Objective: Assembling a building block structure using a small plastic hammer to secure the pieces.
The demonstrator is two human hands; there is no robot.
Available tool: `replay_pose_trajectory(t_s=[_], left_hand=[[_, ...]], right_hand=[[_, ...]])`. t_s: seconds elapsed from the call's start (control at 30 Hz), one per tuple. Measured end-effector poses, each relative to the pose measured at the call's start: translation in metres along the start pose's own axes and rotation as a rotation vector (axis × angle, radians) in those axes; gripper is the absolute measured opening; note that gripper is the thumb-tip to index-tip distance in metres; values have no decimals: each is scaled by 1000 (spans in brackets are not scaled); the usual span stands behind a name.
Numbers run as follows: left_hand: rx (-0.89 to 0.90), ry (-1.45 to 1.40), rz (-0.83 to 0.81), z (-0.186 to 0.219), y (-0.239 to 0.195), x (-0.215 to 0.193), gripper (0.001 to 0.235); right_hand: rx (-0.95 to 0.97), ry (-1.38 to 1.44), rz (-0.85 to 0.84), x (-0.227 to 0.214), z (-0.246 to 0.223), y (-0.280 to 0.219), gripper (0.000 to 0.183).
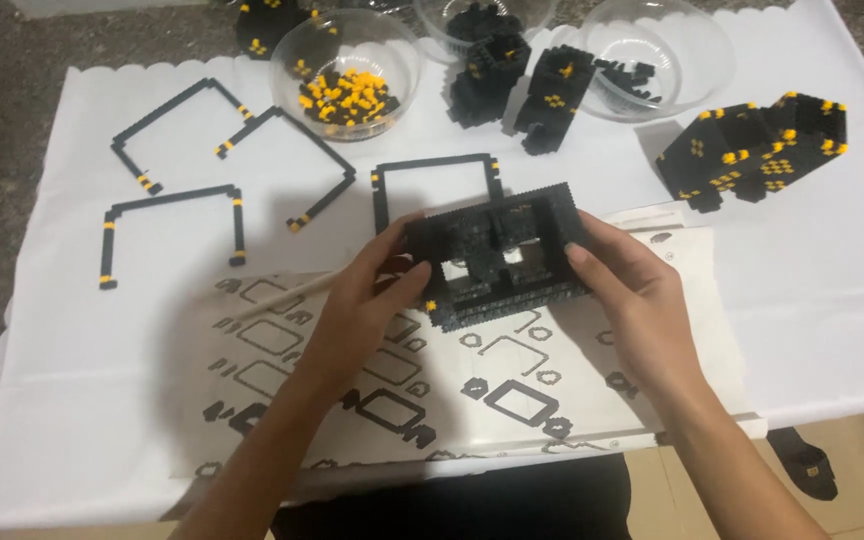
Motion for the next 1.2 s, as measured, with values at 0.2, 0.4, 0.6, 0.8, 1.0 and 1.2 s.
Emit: replay_pose_trajectory(t_s=[0.2,0.4,0.6,0.8,1.0,1.2], left_hand=[[-31,-35,-18,-9,-5,1,58],[213,588,-32,-43,-57,10,66],[485,1036,17,-51,-85,37,69],[558,1122,180,-41,-73,53,69],[643,988,219,-37,-83,50,71],[696,1180,243,-44,-87,47,75]], right_hand=[[-16,1,-3,-2,8,2,48],[122,158,113,-22,20,13,48],[-42,167,154,-50,37,27,49],[4,252,135,-43,25,23,49],[209,296,147,-51,48,27,45],[342,344,243,-43,48,21,42]])
Point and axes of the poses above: each hand's wrist, its own y-axis towards the middle knuckle, its own x-axis out of the palm, z = x × y, the point moved 2 cm from there along y, towards the middle knuckle, and after that the axes turned 13 degrees about y, right-handed, at the moved point
